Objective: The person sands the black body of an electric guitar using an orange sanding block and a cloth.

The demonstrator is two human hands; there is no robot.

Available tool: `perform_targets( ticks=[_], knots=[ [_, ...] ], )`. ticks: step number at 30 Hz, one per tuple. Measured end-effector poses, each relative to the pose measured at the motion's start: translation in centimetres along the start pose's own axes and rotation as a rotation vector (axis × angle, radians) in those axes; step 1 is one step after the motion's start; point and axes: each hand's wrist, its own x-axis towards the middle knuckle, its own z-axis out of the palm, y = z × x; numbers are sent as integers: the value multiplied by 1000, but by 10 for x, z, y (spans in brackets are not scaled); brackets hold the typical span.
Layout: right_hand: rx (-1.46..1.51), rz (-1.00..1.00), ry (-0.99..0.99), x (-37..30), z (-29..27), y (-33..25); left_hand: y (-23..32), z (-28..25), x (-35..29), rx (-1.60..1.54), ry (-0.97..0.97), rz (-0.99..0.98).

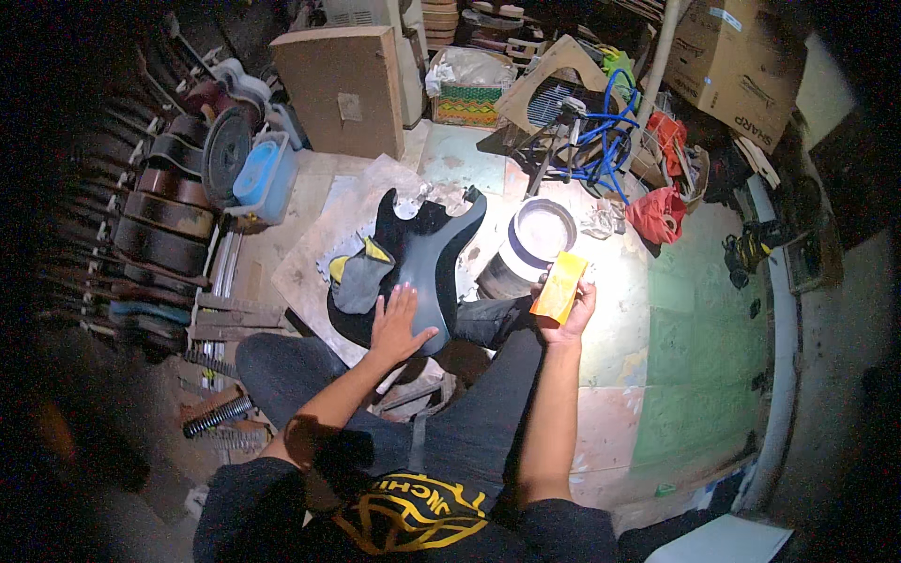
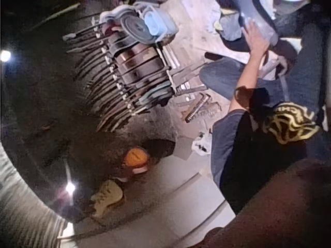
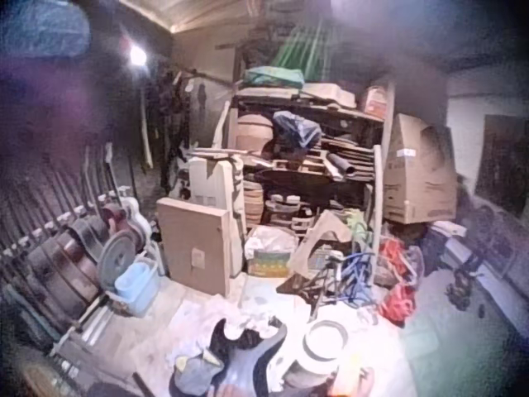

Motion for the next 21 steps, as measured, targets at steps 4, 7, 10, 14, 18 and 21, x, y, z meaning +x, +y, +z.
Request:
perform_targets(
  ticks=[4, 7, 10, 14, 18, 21],
  knots=[
    [15, -15, 14, 1, -6, -3, 18, 7, -20, 11, -70, 125],
    [38, -23, 0, 1, -4, 1, 45, 12, -44, -74, -156, 384],
    [-28, -44, 22, -2, -3, 1, 64, 12, -48, -44, -103, 402],
    [9, -35, 24, -1, -5, 0, 38, 7, -21, 9, -74, 317],
    [59, -35, 9, 0, -4, 2, -6, 16, -4, -27, 155, -8],
    [60, -40, 28, -6, -5, -4, 21, 9, -20, 45, 69, 5]
  ],
)
